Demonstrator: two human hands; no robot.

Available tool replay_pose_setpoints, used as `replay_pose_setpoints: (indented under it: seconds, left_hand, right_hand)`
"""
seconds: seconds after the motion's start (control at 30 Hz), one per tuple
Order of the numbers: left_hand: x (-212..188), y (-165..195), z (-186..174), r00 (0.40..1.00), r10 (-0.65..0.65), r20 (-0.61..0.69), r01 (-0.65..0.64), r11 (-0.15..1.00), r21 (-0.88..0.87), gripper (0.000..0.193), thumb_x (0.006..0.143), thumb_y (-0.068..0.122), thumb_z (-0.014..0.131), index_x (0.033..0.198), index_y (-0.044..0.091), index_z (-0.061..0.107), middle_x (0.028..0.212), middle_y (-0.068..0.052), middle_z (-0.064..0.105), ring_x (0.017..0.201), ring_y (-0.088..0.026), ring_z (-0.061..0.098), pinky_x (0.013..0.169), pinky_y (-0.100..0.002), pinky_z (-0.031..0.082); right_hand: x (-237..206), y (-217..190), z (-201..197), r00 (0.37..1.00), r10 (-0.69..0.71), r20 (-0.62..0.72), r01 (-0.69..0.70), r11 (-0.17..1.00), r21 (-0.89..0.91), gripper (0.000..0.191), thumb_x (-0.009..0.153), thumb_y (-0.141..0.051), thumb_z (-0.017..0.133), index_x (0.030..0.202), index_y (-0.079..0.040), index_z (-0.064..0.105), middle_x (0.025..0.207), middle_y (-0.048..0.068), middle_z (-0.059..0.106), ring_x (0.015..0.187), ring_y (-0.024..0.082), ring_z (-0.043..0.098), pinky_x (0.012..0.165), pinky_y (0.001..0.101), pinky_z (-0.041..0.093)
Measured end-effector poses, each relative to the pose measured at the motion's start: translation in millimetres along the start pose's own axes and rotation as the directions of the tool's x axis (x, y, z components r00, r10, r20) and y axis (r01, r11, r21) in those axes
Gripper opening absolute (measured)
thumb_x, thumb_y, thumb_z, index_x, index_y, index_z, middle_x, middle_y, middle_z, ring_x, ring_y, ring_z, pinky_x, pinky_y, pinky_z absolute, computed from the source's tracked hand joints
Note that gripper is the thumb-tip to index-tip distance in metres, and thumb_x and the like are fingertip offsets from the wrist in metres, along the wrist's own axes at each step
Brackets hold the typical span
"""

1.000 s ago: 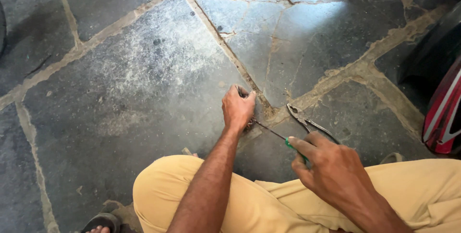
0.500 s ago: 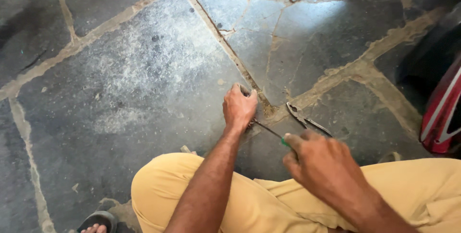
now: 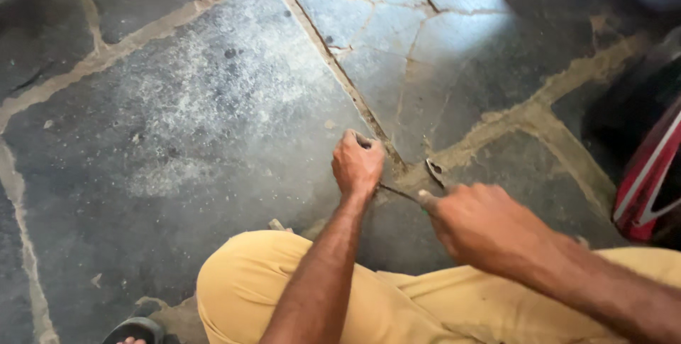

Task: The person sits on the floor and uses a screwdriver and pliers to pry and adjust copper windings on a motorcycle stator. They repeatedly reposition the stator and switch between tools to manipulate the windings.

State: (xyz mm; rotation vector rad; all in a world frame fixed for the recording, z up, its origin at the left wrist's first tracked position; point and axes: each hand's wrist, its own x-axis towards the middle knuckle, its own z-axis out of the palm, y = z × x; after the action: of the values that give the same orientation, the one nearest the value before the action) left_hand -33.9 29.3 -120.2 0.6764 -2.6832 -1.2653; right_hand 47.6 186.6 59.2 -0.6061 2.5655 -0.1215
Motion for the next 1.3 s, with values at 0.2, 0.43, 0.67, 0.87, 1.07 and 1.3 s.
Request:
replay_pose_setpoints:
  seconds: [0.2,0.43,0.67,0.87,1.07,1.3]
  left_hand:
    - [0.9,0.0,8.7,0.997,0.069,0.019,-0.070,0.997,0.020,0.021,0.082,0.025,0.065,0.090,0.006,0.065,0.097,-0.020,0.071,0.092,-0.044,0.067,0.083,-0.054,0.052]
    - [-4.3,1.0,5.7,0.990,0.142,-0.002,-0.142,0.990,0.006,0.024,0.080,0.026,0.067,0.091,0.005,0.066,0.096,-0.021,0.071,0.091,-0.044,0.067,0.082,-0.054,0.052]
    - [-2.7,-1.7,2.8,0.998,0.052,0.044,-0.052,0.999,-0.003,0.026,0.081,0.030,0.071,0.087,0.005,0.065,0.093,-0.018,0.072,0.090,-0.041,0.068,0.081,-0.052,0.052]
    - [-3.2,-3.5,4.7,1.000,0.012,0.001,-0.012,0.999,-0.032,0.021,0.080,0.026,0.068,0.084,0.006,0.066,0.091,-0.018,0.072,0.089,-0.041,0.068,0.081,-0.052,0.052]
    - [-5.4,-1.2,2.1,1.000,0.002,-0.008,-0.003,0.998,-0.060,0.020,0.080,0.025,0.068,0.081,0.006,0.063,0.088,-0.018,0.071,0.086,-0.041,0.067,0.079,-0.053,0.052]
    - [-6.6,-2.8,5.0,0.999,0.043,-0.031,-0.045,0.998,-0.047,0.020,0.080,0.025,0.069,0.080,0.006,0.063,0.087,-0.018,0.071,0.086,-0.041,0.067,0.079,-0.054,0.051]
  right_hand:
    - [-8.5,-11.6,9.7,0.962,0.242,-0.128,-0.187,0.923,0.336,0.035,0.086,-0.025,0.070,0.118,-0.013,0.076,0.087,0.024,0.073,0.086,0.043,0.070,0.078,0.0534,0.056]
    - [-17.8,-0.5,-1.2,0.973,0.206,-0.103,-0.164,0.933,0.321,0.035,0.087,-0.028,0.070,0.119,-0.016,0.077,0.087,0.022,0.074,0.088,0.041,0.070,0.078,0.0516,0.056]
    - [-23.9,-9.5,3.1,0.991,0.131,-0.022,-0.129,0.990,0.063,0.043,0.092,-0.025,0.060,0.133,-0.014,0.065,0.084,0.020,0.073,0.081,0.040,0.071,0.073,0.0531,0.056]
    - [-18.0,-15.9,4.1,0.995,0.087,0.056,-0.087,0.996,-0.016,0.041,0.095,-0.021,0.055,0.134,-0.009,0.063,0.082,0.020,0.073,0.080,0.040,0.071,0.071,0.0534,0.057]
    - [-14.7,-17.0,-1.2,0.978,0.209,0.024,-0.208,0.937,0.280,0.038,0.089,-0.022,0.060,0.124,-0.011,0.071,0.086,0.023,0.073,0.088,0.043,0.070,0.081,0.0541,0.055]
    - [-9.4,-7.8,8.8,0.932,0.360,0.041,-0.340,0.831,0.440,0.035,0.092,-0.029,0.067,0.122,-0.009,0.073,0.083,0.026,0.075,0.091,0.040,0.074,0.085,0.0480,0.056]
